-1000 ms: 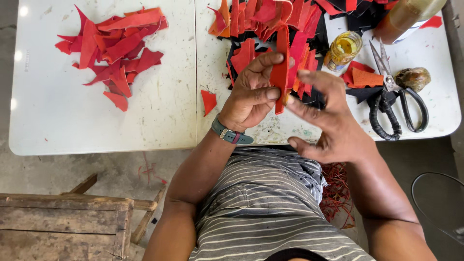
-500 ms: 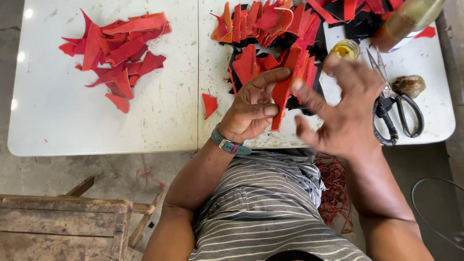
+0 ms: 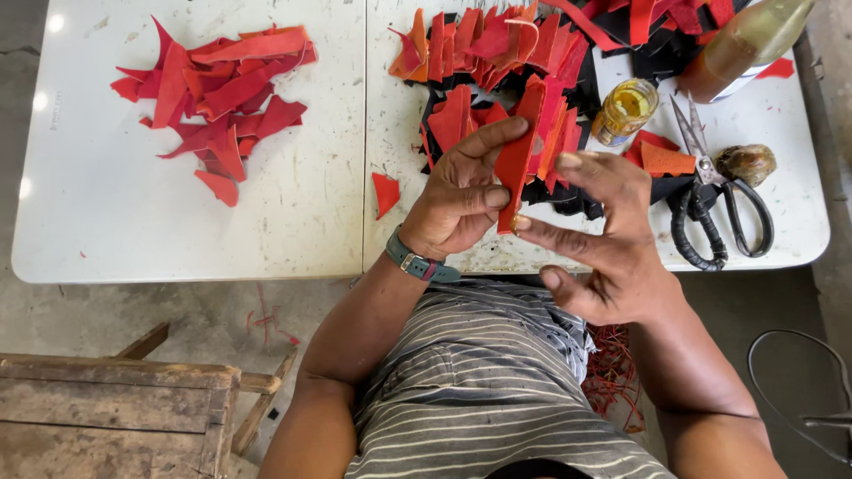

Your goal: The person repeatedly picks red paper pieces from a pile, applies glue from a small jar to the edges, and presses them together to form small folded units. The person places the finished units into a growing pile on the table. Scissors and a bottle are visible nearby but not used.

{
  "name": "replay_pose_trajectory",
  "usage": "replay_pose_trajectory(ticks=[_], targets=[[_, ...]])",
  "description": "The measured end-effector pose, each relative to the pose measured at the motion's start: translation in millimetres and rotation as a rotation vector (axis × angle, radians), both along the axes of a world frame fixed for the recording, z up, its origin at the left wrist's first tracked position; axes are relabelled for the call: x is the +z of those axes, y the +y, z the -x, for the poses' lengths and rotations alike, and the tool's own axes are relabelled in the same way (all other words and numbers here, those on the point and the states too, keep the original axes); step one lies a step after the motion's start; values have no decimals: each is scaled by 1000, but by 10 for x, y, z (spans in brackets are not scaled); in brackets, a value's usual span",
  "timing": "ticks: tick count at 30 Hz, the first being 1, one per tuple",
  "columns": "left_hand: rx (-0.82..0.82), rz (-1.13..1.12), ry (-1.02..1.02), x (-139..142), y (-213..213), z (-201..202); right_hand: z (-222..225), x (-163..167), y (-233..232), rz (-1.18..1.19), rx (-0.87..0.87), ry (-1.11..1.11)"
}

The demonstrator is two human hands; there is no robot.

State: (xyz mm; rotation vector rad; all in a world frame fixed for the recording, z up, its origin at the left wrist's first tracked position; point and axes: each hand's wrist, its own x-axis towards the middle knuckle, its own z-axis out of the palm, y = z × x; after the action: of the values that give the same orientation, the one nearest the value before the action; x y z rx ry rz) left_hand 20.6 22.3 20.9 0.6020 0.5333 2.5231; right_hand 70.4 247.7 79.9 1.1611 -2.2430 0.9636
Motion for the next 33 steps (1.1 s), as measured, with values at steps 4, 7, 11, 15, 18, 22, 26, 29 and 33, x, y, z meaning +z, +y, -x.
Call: replay_pose_trajectory(ticks=[4,7,11,15,18,22,26,29,33], targets=[[28,-33,73,-26,9,9,-11,-30,-3,81,87,-117],[59,-2,38,-45,-7,16,-33,-8,-29,153,196,-72],[22,3,61,-68,-26,-18,10,47,-78,-85,-156,141],[-20,-2,56,-56,-80,-37,271,43,-31,-120,-250,192],[194,221,191,3,-234,15,337,-73,79,-68,-359,111],[734,957,399,148,-739,195,281,-339,302,282,-277,-123],[1038,1048,619,173,-964,634,101,-734,370,442,-201,-312],[1150,1043,666,111,-883,1137,30,-956,376,514,-202,-393],[1217,1114,673,-36,-523,1879,-5,-1071,378,477,-256,-441]])
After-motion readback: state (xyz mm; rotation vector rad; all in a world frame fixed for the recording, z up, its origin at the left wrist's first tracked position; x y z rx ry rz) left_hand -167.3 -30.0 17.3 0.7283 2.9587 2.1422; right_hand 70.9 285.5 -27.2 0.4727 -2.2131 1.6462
